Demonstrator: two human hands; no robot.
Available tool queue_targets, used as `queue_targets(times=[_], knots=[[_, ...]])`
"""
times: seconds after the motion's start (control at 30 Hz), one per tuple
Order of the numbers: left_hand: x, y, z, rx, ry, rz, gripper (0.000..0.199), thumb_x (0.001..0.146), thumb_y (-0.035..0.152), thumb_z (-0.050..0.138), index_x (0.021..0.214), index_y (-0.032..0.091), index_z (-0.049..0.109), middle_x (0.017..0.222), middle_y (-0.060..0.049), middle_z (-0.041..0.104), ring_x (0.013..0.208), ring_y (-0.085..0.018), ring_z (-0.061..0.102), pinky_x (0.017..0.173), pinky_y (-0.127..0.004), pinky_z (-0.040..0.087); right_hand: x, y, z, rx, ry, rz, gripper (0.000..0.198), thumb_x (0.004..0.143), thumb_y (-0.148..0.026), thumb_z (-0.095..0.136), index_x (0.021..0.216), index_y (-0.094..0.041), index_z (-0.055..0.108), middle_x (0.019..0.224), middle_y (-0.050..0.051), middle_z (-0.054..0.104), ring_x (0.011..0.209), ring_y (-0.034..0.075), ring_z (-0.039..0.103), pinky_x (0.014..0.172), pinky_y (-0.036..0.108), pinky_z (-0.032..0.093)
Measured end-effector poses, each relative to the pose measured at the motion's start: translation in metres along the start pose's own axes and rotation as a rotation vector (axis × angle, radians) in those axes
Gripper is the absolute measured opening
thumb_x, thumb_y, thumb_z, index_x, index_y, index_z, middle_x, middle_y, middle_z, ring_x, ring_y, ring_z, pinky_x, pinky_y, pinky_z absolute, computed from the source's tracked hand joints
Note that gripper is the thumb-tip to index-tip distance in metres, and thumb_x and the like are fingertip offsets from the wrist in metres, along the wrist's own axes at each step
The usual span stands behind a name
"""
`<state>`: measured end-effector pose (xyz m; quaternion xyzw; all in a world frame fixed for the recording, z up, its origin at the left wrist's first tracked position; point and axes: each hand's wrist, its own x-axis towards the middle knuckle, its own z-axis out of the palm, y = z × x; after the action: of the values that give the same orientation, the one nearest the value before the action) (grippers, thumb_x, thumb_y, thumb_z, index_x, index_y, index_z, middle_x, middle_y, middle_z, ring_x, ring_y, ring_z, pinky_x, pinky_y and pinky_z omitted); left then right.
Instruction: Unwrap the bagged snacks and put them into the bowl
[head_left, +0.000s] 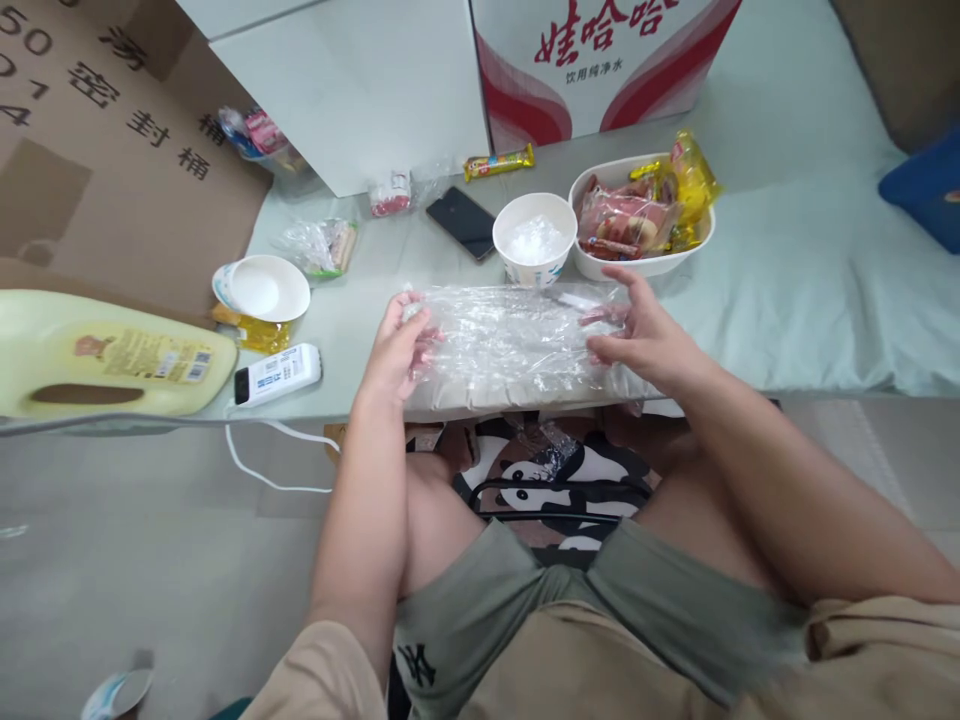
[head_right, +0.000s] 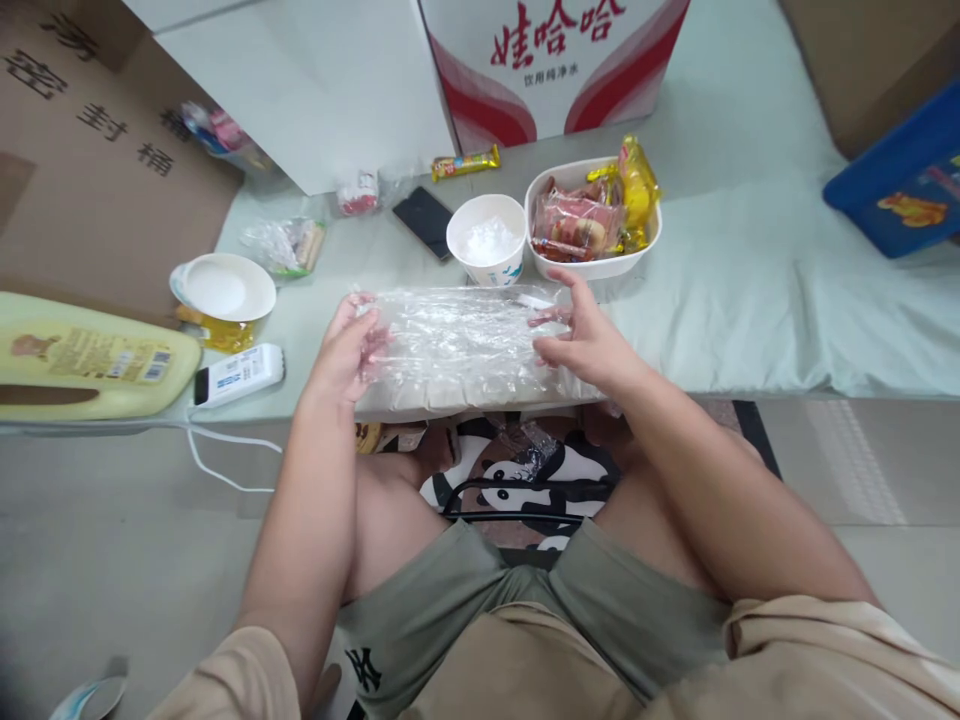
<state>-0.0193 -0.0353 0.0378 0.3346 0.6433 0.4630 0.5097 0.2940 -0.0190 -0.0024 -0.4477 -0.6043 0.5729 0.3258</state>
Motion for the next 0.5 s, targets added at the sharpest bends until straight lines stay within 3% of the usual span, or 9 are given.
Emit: queue_targets(times=[0.1, 0.17, 0.27, 0.33, 0.4, 0.5], knots=[[0.006, -0.002, 0.001, -0.088, -0.041, 0.008, 0.055, 0.066, 0.028, 0.077, 0.115, 0.031, 0.053, 0.071, 0.005, 0.061, 0.042, -0.005, 0.04, 0.038, -0.018, 0.023, -0.004, -0.001, -0.008, -0.114, -0.038, -0.034, 0.107, 0.078, -0.039, 0.075, 0.162, -0.03, 0.01, 0.121, 0.01, 0.063, 0.071, 0.018, 0.069, 0.066, 0.039, 0.063], [0.011, -0.004, 0.001, -0.105, -0.07, 0.013, 0.063, 0.06, 0.024, 0.079, 0.117, 0.031, 0.053, 0.075, 0.005, 0.062, 0.041, -0.003, 0.036, 0.036, -0.018, 0.021, -0.009, -0.004, -0.014, -0.267, -0.007, -0.053, 0.1, 0.078, -0.043, 0.075, 0.161, -0.027, 0.022, 0.122, 0.012, 0.063, 0.082, 0.023, 0.07, 0.073, 0.043, 0.063], [0.017, -0.004, 0.002, -0.086, -0.167, 0.004, 0.072, 0.055, 0.022, 0.081, 0.121, 0.032, 0.054, 0.082, 0.003, 0.065, 0.039, -0.002, 0.033, 0.035, -0.019, 0.019, -0.014, -0.011, -0.022, -0.514, 0.27, -0.165, 0.063, 0.082, -0.046, 0.071, 0.139, -0.024, 0.059, 0.124, 0.014, 0.06, 0.104, 0.031, 0.066, 0.091, 0.052, 0.058], [0.018, -0.002, 0.005, -0.054, -0.264, 0.009, 0.075, 0.053, 0.023, 0.081, 0.123, 0.032, 0.055, 0.088, 0.001, 0.068, 0.039, -0.002, 0.032, 0.035, -0.02, 0.02, -0.012, -0.016, -0.022, -0.547, 0.391, -0.251, 0.041, 0.086, -0.046, 0.067, 0.12, -0.024, 0.069, 0.122, 0.013, 0.062, 0.113, 0.032, 0.063, 0.101, 0.054, 0.053], [0.017, 0.0, 0.01, -0.015, -0.371, -0.003, 0.076, 0.05, 0.025, 0.083, 0.121, 0.032, 0.057, 0.089, -0.001, 0.069, 0.039, -0.002, 0.031, 0.035, -0.02, 0.02, -0.006, -0.019, -0.016, -0.446, 0.305, -0.305, 0.038, 0.089, -0.047, 0.064, 0.119, -0.025, 0.067, 0.123, 0.012, 0.064, 0.118, 0.031, 0.062, 0.107, 0.053, 0.05], [0.013, 0.001, 0.018, 0.042, -0.529, -0.063, 0.081, 0.043, 0.032, 0.088, 0.119, 0.032, 0.058, 0.08, -0.001, 0.068, 0.037, -0.002, 0.03, 0.035, -0.021, 0.019, 0.011, -0.021, 0.002, -0.278, -0.037, -0.332, 0.066, 0.081, -0.051, 0.073, 0.137, -0.023, 0.054, 0.141, 0.014, 0.059, 0.13, 0.031, 0.057, 0.112, 0.051, 0.045]])
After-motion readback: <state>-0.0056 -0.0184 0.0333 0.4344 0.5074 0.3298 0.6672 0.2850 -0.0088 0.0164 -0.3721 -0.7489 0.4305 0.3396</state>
